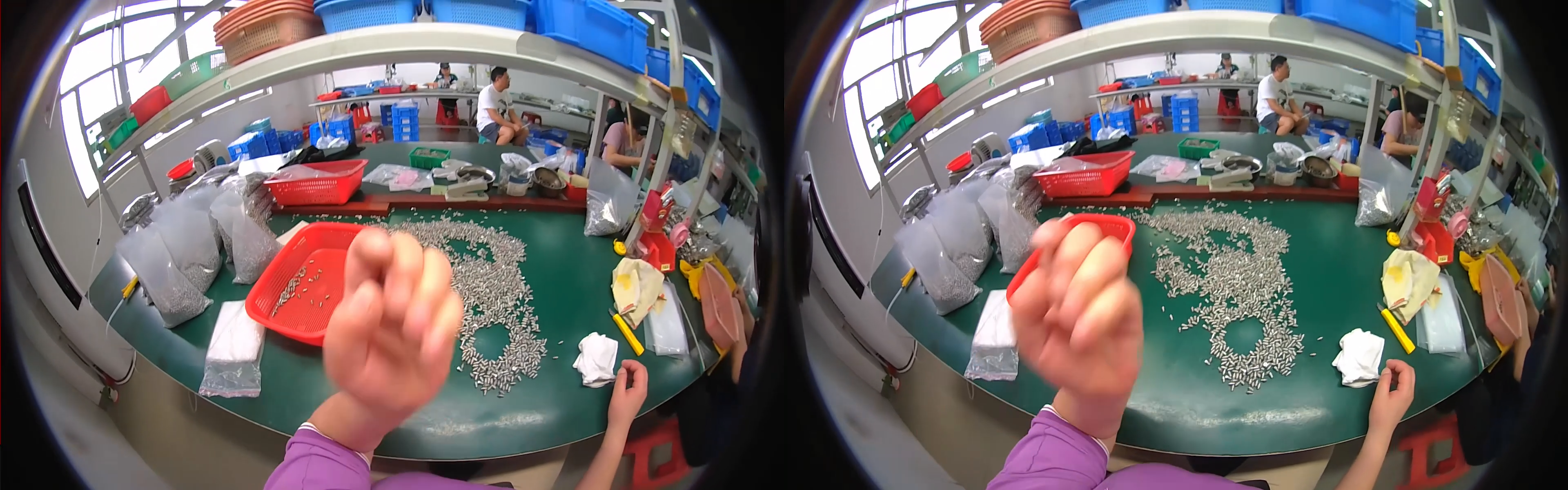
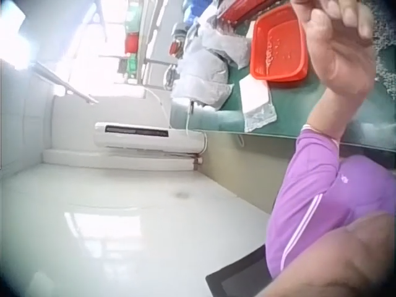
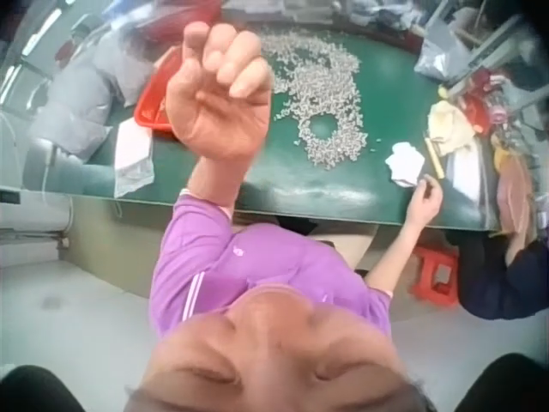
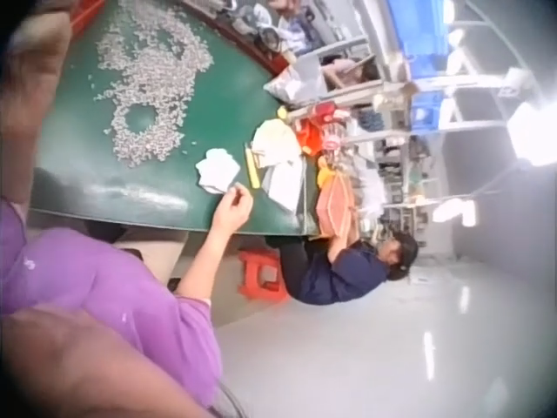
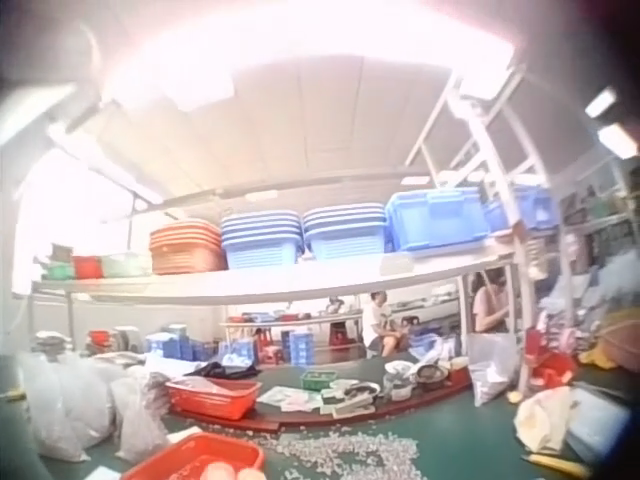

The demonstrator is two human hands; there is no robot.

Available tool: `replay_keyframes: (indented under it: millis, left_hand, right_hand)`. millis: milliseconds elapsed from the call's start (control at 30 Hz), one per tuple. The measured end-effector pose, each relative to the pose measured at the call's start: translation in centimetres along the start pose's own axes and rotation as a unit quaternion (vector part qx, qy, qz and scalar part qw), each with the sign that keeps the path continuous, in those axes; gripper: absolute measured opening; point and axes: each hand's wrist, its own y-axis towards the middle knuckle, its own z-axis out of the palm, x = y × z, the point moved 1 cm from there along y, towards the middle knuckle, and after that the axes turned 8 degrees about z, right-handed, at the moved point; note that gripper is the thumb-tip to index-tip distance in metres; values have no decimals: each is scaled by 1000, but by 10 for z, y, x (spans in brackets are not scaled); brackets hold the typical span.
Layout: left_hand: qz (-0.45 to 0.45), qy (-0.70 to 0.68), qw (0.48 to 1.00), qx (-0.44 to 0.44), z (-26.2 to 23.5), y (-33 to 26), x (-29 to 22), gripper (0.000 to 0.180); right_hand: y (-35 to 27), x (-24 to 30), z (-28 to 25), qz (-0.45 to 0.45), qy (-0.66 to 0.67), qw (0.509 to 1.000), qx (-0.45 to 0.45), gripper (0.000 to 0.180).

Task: Inspecting and sorting small metal industrial components on a workstation.

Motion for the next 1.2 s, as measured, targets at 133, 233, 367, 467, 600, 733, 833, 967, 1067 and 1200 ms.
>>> replay_keyframes:
  millis: [133,233,367,467,600,733,833,967,1067,1200]
  left_hand:
    - [-12,166,981,-104,-62,22,9,52]
    - [-49,206,972,-106,-81,25,23,61]
    - [-83,232,965,-90,-85,25,33,61]
    - [-98,233,963,-91,-89,24,35,60]
    - [-111,240,960,-98,-90,22,37,59]
    - [-120,227,961,-106,-89,21,37,58]
    - [-132,216,960,-116,-89,21,39,57]
    - [-148,224,955,-128,-89,21,37,59]
    - [-169,236,953,-91,-86,16,35,57]
    - [-184,210,957,-78,-62,12,35,47]
  right_hand:
    - [-5,16,10,-15,26,1000,1,9]
    - [-2,12,6,-17,32,999,0,9]
    - [-1,18,4,-12,31,999,-8,8]
    - [-1,17,5,-8,33,999,-8,8]
    - [-1,16,6,-10,40,999,-11,8]
    - [-1,17,5,6,53,999,-5,8]
    - [-1,15,3,4,46,999,-9,8]
    - [-2,22,5,-8,45,999,-7,8]
    - [-2,21,5,-9,35,999,-7,8]
    - [-2,22,3,-8,30,999,-7,8]
